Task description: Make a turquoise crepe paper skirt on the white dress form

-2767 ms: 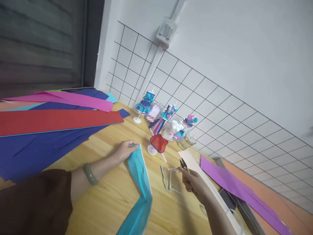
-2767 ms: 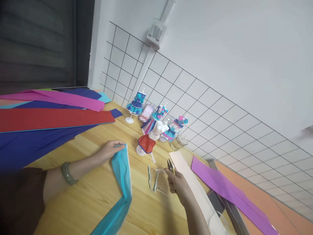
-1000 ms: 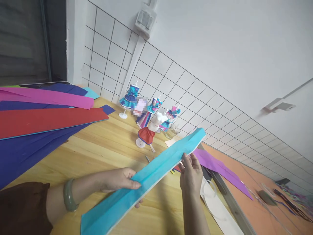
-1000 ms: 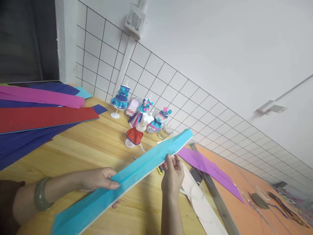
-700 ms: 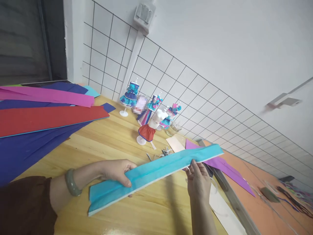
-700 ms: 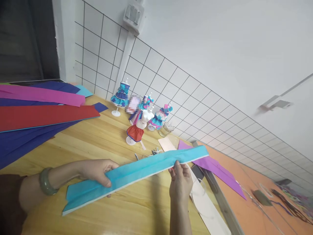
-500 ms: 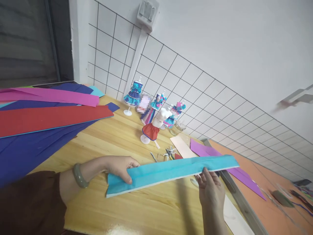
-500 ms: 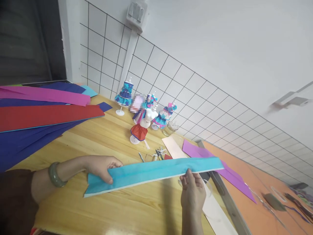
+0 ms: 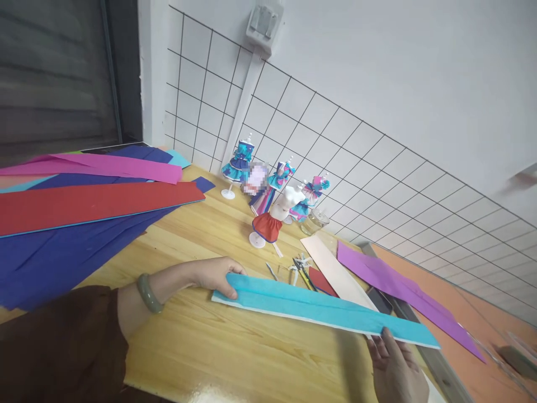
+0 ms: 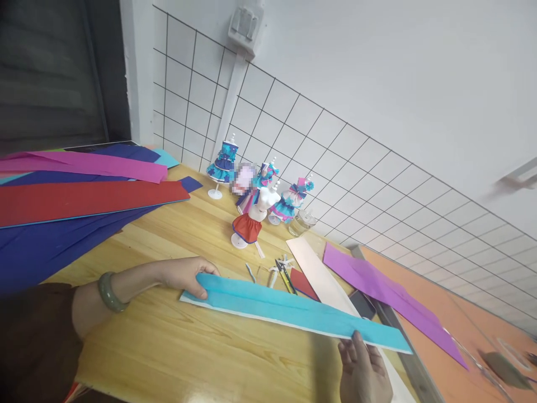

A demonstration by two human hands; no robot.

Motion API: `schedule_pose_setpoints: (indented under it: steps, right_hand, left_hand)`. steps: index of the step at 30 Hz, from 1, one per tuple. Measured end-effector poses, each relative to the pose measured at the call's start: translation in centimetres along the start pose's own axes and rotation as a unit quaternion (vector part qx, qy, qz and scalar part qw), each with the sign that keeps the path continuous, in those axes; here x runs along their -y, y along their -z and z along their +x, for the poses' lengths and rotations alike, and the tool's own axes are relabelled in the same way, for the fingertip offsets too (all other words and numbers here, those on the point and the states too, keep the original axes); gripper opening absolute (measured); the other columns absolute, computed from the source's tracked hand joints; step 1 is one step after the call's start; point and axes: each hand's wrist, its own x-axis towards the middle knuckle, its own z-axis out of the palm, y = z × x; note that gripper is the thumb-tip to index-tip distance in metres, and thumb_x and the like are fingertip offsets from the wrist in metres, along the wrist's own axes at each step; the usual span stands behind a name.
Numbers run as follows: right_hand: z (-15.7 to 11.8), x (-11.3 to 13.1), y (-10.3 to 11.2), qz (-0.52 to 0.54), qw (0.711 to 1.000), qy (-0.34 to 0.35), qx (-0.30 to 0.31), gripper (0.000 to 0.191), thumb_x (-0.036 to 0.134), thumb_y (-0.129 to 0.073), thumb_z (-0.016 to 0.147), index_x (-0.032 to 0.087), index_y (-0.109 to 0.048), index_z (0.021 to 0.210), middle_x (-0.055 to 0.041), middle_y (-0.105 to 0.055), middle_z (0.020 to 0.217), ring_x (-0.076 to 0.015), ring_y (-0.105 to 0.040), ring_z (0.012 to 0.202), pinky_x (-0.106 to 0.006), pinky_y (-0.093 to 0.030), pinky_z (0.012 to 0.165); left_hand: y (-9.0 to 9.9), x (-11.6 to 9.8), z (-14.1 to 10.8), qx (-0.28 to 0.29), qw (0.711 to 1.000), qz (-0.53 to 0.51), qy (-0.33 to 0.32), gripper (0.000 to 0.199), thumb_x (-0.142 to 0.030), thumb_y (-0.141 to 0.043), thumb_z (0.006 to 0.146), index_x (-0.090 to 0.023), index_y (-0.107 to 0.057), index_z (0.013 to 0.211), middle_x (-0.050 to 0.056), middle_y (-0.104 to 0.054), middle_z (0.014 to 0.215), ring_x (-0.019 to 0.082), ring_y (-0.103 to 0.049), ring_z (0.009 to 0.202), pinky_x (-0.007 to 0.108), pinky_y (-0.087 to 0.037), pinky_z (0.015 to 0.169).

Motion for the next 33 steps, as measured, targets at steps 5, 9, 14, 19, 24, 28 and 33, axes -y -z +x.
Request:
schedule_pose_setpoints:
  steps: [5, 9, 14, 19, 24, 28, 33]
  right_hand:
    - [0.4, -0.7, 1.6, -0.017, 0.999, -0.023, -0.023, 0.043, 0.021, -0.086, 0.044, 0.017, -0.059, 0.077, 0.0027, -0.06, 0.079, -0.0095, -0.062, 0.065, -0.016, -0.057, 0.056]
    - [0.5, -1.2, 3.1, -0.032, 0.997, -0.05, -0.048, 0.048, 0.019, -0.088, 0.037, 0.018, -0.058, 0.074, 0.0026, -0.06, 0.078, -0.01, -0.063, 0.063, -0.015, -0.057, 0.053]
    - [0.7, -1.5, 4.5, -0.065, 0.991, -0.09, -0.068, 0.047, 0.023, -0.087, 0.036, 0.016, -0.061, 0.074, -0.0002, -0.062, 0.073, -0.0125, -0.063, 0.06, -0.014, -0.056, 0.047]
    - [0.6, -1.3, 5.2, -0.113, 0.986, -0.089, -0.081, 0.045, 0.029, -0.085, 0.039, 0.016, -0.061, 0.075, -0.001, -0.064, 0.071, -0.0132, -0.063, 0.06, -0.014, -0.053, 0.045]
    - [0.2, -1.4, 5.5, -0.178, 0.979, -0.062, -0.072, 0.045, 0.038, -0.084, 0.047, 0.015, -0.06, 0.078, -0.0014, -0.066, 0.074, -0.0112, -0.061, 0.059, -0.013, -0.05, 0.044]
    - [0.3, -1.8, 5.6, -0.159, 0.985, -0.036, -0.062, 0.045, 0.037, -0.084, 0.049, 0.015, -0.059, 0.081, 0.0016, -0.064, 0.072, -0.0104, -0.06, 0.06, -0.014, -0.052, 0.047]
    - [0.8, -2.1, 5.7, -0.139, 0.989, -0.005, -0.049, 0.048, 0.037, -0.083, 0.047, 0.017, -0.056, 0.081, 0.005, -0.058, 0.067, -0.0113, -0.06, 0.062, -0.017, -0.051, 0.047]
  left_hand:
    - [-0.2, -0.3, -0.2, 0.008, 0.999, -0.034, 0.015, 0.038, -0.027, -0.069, 0.061, -0.016, -0.061, 0.096, -0.001, -0.065, 0.069, 0.015, -0.057, 0.058, 0.022, -0.04, 0.051]
    - [-0.2, -0.1, 0.1, -0.015, 0.999, -0.049, -0.009, 0.04, -0.022, -0.074, 0.054, -0.015, -0.062, 0.091, -0.003, -0.061, 0.072, 0.013, -0.054, 0.064, 0.02, -0.038, 0.056]
    - [-0.3, 0.6, 0.7, -0.004, 0.997, -0.077, -0.032, 0.035, -0.018, -0.072, 0.053, -0.015, -0.058, 0.085, -0.003, -0.059, 0.075, 0.014, -0.053, 0.068, 0.023, -0.04, 0.061]
    - [-0.4, 0.5, 0.8, -0.001, 0.996, -0.079, -0.044, 0.031, -0.013, -0.067, 0.054, -0.016, -0.057, 0.084, -0.003, -0.059, 0.076, 0.014, -0.054, 0.071, 0.024, -0.042, 0.067]
    - [-0.3, 0.4, 0.7, 0.006, 0.997, -0.069, -0.044, 0.034, -0.011, -0.064, 0.055, -0.016, -0.059, 0.088, -0.003, -0.061, 0.078, 0.016, -0.056, 0.076, 0.025, -0.043, 0.072]
    - [0.0, 0.5, 0.8, 0.015, 0.997, -0.059, -0.044, 0.032, -0.012, -0.063, 0.057, -0.017, -0.059, 0.088, -0.002, -0.062, 0.081, 0.017, -0.057, 0.08, 0.026, -0.044, 0.074]
    - [0.5, -0.3, 0.5, 0.008, 0.999, -0.028, -0.036, 0.032, -0.017, -0.062, 0.061, -0.017, -0.058, 0.093, 0.0, -0.063, 0.086, 0.019, -0.058, 0.085, 0.026, -0.045, 0.076]
